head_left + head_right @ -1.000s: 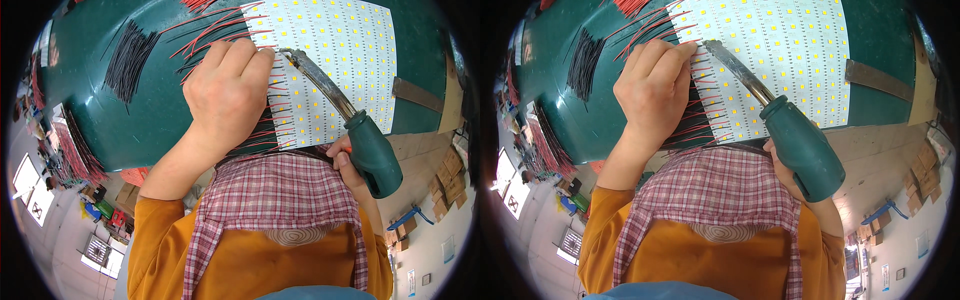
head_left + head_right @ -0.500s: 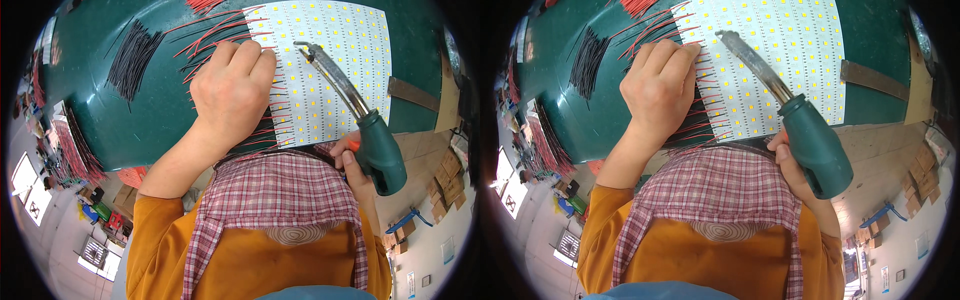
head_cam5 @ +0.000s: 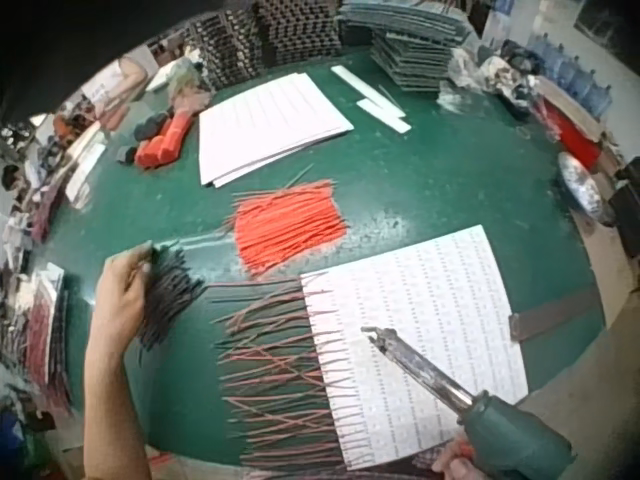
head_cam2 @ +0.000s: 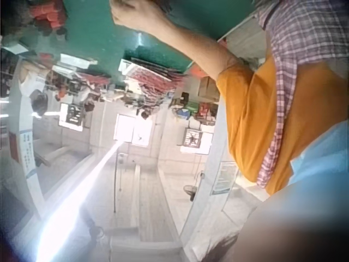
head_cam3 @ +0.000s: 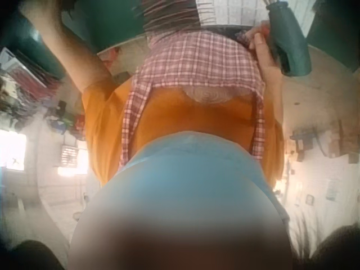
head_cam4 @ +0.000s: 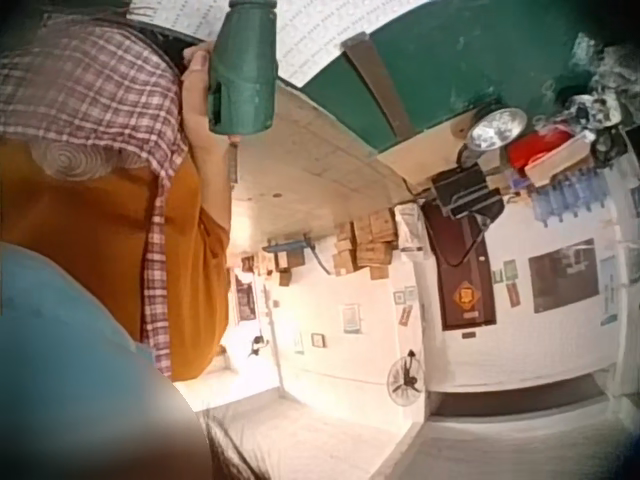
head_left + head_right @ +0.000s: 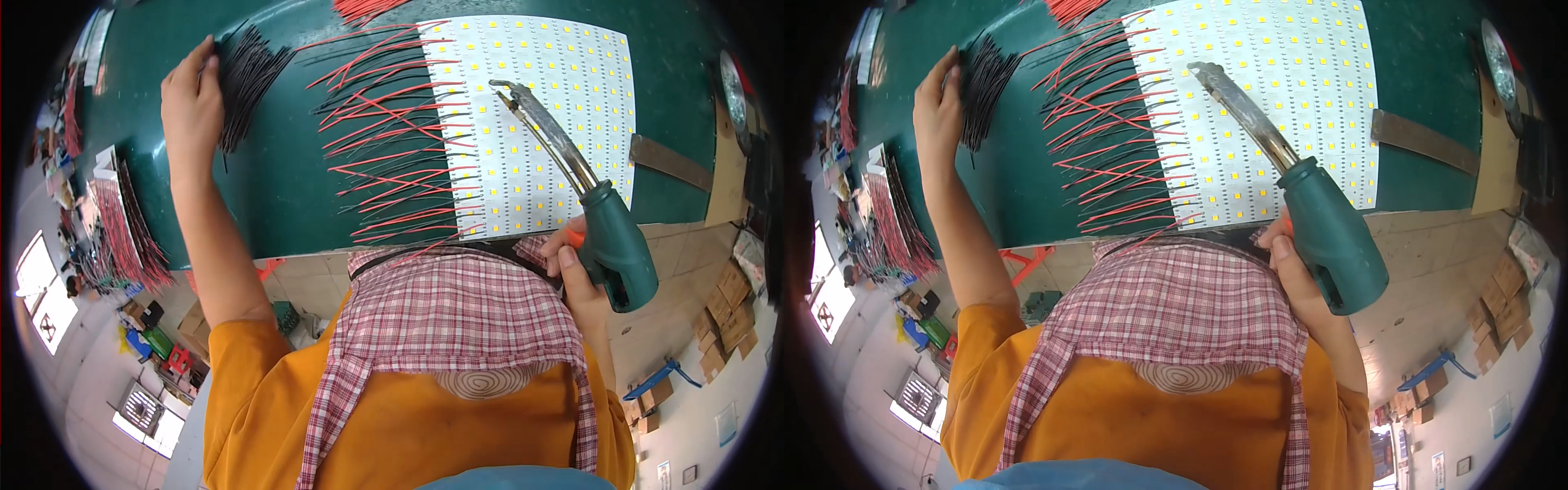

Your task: Soldering red and black wires onto an LED light panel at a workbench.

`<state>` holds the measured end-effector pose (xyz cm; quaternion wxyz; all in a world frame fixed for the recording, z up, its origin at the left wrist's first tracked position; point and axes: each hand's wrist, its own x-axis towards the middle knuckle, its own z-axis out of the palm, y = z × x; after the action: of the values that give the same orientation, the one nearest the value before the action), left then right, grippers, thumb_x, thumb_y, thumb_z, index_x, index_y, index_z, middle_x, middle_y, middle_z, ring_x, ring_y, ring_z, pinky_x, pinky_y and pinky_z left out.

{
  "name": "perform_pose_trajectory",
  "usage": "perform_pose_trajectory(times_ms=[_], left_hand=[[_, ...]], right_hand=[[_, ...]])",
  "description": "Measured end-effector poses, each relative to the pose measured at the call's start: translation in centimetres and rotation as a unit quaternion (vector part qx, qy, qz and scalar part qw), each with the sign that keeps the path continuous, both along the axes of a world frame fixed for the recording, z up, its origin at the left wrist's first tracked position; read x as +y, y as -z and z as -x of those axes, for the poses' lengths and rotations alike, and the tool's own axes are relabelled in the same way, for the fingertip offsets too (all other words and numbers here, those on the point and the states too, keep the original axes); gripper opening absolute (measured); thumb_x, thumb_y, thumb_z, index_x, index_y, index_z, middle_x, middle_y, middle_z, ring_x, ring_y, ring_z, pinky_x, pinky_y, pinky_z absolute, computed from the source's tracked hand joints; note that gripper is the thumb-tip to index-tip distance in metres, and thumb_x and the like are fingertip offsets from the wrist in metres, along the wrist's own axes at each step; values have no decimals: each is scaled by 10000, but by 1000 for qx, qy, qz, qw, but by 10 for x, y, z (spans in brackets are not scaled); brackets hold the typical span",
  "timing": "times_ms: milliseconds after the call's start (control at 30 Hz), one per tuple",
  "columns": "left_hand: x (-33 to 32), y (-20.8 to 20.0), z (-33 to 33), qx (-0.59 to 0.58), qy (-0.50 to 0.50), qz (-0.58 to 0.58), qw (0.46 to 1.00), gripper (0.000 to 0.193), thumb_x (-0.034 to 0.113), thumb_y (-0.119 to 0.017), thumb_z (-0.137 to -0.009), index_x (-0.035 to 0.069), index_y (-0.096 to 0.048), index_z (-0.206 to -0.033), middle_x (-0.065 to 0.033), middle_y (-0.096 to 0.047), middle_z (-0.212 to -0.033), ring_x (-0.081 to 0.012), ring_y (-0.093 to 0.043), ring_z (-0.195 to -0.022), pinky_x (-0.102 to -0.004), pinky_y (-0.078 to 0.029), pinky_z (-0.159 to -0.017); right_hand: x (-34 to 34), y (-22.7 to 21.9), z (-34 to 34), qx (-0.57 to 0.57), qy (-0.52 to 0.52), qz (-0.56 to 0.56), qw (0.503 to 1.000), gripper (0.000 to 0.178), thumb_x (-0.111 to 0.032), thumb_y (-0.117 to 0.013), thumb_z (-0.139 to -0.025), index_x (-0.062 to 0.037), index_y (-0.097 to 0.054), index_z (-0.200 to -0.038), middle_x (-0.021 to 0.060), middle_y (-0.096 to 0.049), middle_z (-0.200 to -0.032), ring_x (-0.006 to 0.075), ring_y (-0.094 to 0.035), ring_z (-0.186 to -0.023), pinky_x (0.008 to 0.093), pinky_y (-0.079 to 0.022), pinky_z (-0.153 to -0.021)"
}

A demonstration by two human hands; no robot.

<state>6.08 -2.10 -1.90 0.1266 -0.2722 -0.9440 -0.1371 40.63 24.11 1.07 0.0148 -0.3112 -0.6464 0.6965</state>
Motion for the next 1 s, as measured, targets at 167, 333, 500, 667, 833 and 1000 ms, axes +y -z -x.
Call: perform_pose_trajectory(times_ms=[167,333,500,667,833,1000], left_hand=[[7,-2,2,-53,22,46,997,239,194,-610,-881,117,-671,-1099,-37,-662,-1008,-221,-575,-997,-313,-429,-897],[4,-15,3,-41,-4,44,998,136,168,-649,-832,86,-702,-927,-44,-661,-869,-235,-593,-900,-322,-457,-820],[6,-17,-1,-3,-14,-11,1000,110,157,-627,-853,79,-682,-908,-89,-662,-875,-254,-608,-889,-351,-469,-769],[24,-58,-34,107,143,128,976,74,97,-597,-830,57,-639,-876,-74,-641,-856,-251,-599,-878,-355,-467,-760],[60,-71,-73,154,258,362,882,62,114,-589,-668,105,-557,-720,-36,-540,-744,-194,-547,-834,-335,-426,-800],[60,-46,-67,169,298,431,835,58,105,-593,-672,114,-570,-724,-32,-523,-724,-194,-549,-784,-311,-425,-765]], right_hand=[[-1,0,3,-17,3,-14,1000,257,-52,-541,-895,-10,-486,-1142,107,-617,-823,93,-498,-639,240,-439,-606],[-1,-3,5,-2,-10,-15,1000,241,-58,-535,-901,-10,-487,-1132,104,-617,-829,90,-502,-645,237,-440,-611],[-2,-2,5,-10,0,-13,1000,238,-56,-538,-902,-12,-485,-1129,106,-617,-827,90,-501,-643,235,-441,-610],[-3,2,5,-4,1,-15,1000,239,-57,-544,-902,-16,-481,-1129,109,-616,-821,92,-499,-636,237,-442,-608],[-2,4,1,1,1,-5,1000,243,-60,-543,-906,-30,-481,-1138,111,-613,-834,94,-501,-651,239,-443,-621],[1,4,-3,12,-47,-22,999,272,-53,-537,-908,-36,-470,-1171,111,-611,-845,99,-503,-661,243,-443,-630]])
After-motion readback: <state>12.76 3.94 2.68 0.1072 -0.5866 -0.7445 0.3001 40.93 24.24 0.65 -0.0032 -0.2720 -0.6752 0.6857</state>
